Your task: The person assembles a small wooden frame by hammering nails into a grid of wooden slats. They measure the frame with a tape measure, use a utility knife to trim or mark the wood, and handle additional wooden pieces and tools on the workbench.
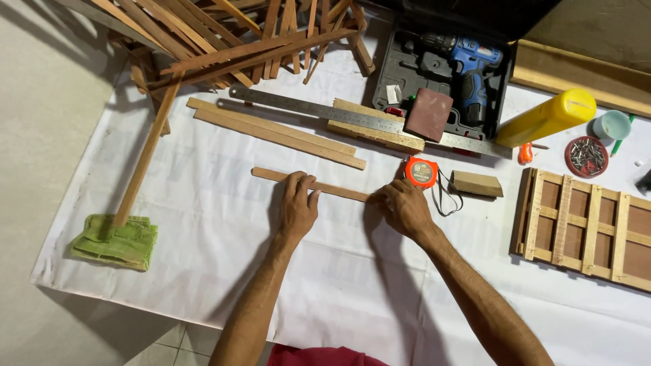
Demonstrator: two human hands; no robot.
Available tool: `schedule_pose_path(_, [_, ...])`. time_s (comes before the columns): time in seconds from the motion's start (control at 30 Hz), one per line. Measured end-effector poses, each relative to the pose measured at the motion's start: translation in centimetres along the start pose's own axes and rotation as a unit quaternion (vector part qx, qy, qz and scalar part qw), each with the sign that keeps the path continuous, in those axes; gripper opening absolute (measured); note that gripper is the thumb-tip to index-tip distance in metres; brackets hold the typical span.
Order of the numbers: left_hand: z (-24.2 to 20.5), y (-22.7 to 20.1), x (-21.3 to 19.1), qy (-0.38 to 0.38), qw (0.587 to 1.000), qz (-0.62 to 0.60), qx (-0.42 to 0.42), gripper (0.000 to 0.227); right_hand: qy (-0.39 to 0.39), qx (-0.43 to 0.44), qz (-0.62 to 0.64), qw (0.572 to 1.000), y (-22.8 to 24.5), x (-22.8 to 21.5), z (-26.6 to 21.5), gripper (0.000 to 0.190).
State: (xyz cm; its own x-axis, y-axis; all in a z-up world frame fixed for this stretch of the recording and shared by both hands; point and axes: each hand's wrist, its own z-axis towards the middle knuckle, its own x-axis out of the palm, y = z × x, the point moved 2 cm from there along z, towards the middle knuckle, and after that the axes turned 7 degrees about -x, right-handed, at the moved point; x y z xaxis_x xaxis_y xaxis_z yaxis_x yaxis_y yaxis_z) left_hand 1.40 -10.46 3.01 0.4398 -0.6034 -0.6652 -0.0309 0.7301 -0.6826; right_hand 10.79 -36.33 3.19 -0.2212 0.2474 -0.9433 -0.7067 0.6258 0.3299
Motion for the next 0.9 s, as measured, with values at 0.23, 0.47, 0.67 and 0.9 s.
schedule_pose_path(0.23, [3.1, 5.1, 0.4, 0.021, 0.997, -0.046, -0.051, 0.016, -0.075, 0.004, 0.024, 0.997, 0.8, 3.0, 3.4, 0.014])
schedule_pose_path(0.47, [5.0, 7.2, -2.8, 0.050, 0.999, 0.006, -0.002, 0.022, -0.105, -0.048, 0.005, 0.993, 3.8, 0.9, 9.0, 0.034])
schedule_pose_path(0.67, [3.7, 7.3, -2.7, 0.020, 0.999, 0.012, 0.039, 0.033, -0.091, -0.014, 0.066, 0.994, 2.2, 3.2, 7.8, 0.028])
schedule_pose_path(0.9, [2.7, 7.5, -2.3, -0.018, 0.999, 0.023, 0.041, 0.038, -0.045, 0.005, 0.091, 0.995, -0.1, 2.6, 4.7, 0.023])
